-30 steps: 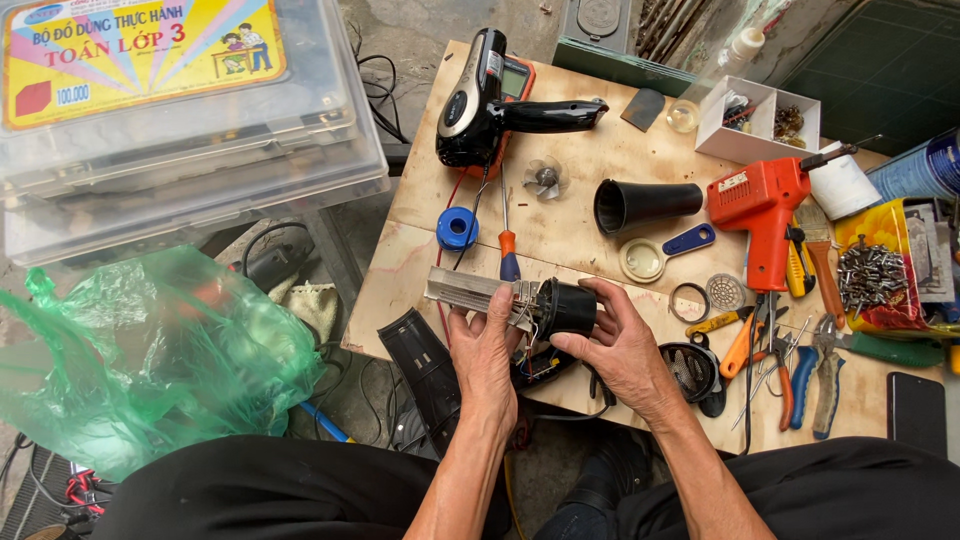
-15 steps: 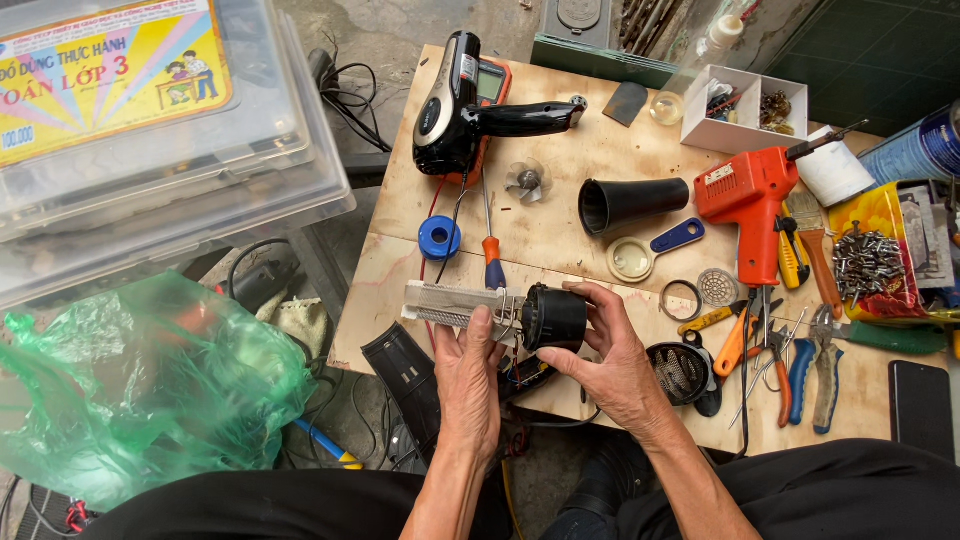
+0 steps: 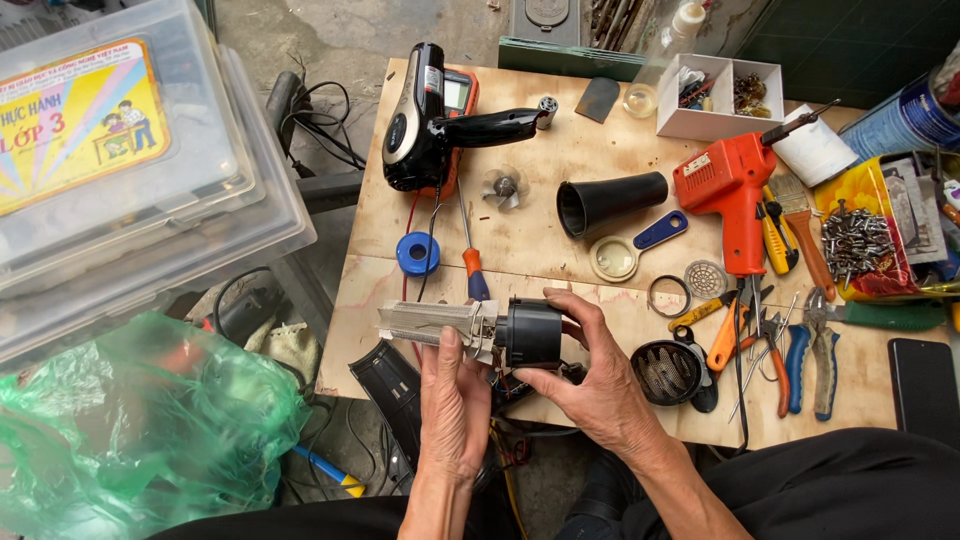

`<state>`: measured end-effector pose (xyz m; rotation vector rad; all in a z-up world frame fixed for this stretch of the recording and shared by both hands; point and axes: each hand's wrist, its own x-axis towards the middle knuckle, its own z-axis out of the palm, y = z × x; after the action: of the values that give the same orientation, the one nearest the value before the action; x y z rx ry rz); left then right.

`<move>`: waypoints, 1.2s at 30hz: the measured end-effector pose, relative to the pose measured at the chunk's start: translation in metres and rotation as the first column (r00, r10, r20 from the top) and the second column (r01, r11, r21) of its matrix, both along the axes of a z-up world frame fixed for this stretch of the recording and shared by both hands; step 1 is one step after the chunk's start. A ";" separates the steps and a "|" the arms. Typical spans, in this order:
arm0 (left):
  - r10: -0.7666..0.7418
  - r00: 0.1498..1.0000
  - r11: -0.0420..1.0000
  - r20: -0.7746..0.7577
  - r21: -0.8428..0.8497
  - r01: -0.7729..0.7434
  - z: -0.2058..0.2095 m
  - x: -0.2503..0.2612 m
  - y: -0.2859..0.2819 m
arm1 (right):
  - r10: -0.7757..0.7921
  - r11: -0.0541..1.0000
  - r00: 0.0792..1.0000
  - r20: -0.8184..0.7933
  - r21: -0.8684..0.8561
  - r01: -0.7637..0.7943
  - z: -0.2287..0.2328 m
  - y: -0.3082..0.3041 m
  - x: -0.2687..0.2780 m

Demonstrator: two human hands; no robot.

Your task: The person repairs a disassembled hair dryer by hand, manipulating internal wires and components. They use a screwdriver to adjust parts and a heat gun to apply heat to the assembly. The person then reassembles the hair dryer components.

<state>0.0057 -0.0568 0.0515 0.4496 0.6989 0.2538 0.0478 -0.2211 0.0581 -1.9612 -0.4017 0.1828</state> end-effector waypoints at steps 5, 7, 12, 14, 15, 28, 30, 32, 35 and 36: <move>0.026 0.995 1.000 0.094 0.008 -0.027 -0.012 0.001 -0.002 | 0.003 1.000 0.998 0.069 -0.031 -0.001 -0.004 -0.002 0.000; 0.025 0.998 1.000 0.055 0.017 -0.026 -0.003 0.003 -0.002 | 0.004 1.000 0.997 0.072 -0.030 -0.002 -0.003 -0.002 0.000; -0.019 1.000 0.999 0.016 0.047 0.018 0.001 0.003 -0.001 | 0.001 1.000 0.999 0.052 -0.021 0.001 0.000 -0.003 0.001; -0.050 0.999 0.996 -0.006 0.074 0.050 0.001 0.002 0.001 | -0.018 0.999 1.000 -0.006 -0.045 0.018 0.001 -0.002 0.001; -0.048 0.999 0.996 -0.006 0.075 0.048 -0.001 0.001 0.001 | -0.016 0.999 1.000 -0.006 -0.044 0.016 0.000 -0.002 0.001; -0.055 0.998 0.992 -0.030 0.113 0.058 -0.004 -0.002 0.002 | -0.057 0.996 0.989 -0.134 -0.071 0.048 -0.002 -0.002 0.002; -0.066 0.996 0.990 -0.053 0.124 0.073 -0.004 -0.003 0.003 | -0.058 0.996 0.989 -0.139 -0.069 0.048 -0.003 -0.001 0.002; -0.064 0.995 0.993 -0.081 0.095 0.072 0.000 -0.002 0.003 | -0.079 0.995 0.982 -0.173 -0.078 0.067 -0.002 -0.001 0.002; -0.079 0.982 0.987 -0.174 0.125 0.101 0.004 -0.001 0.004 | -0.080 0.993 0.978 -0.190 -0.102 0.061 -0.001 -0.001 0.002; -0.078 0.982 0.987 -0.175 0.124 0.100 0.000 -0.002 0.003 | -0.079 0.993 0.978 -0.191 -0.102 0.060 -0.001 -0.001 0.002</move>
<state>0.0040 -0.0535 0.0515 0.6336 0.8287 0.1790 0.0501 -0.2218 0.0568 -2.0266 -0.1989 0.3522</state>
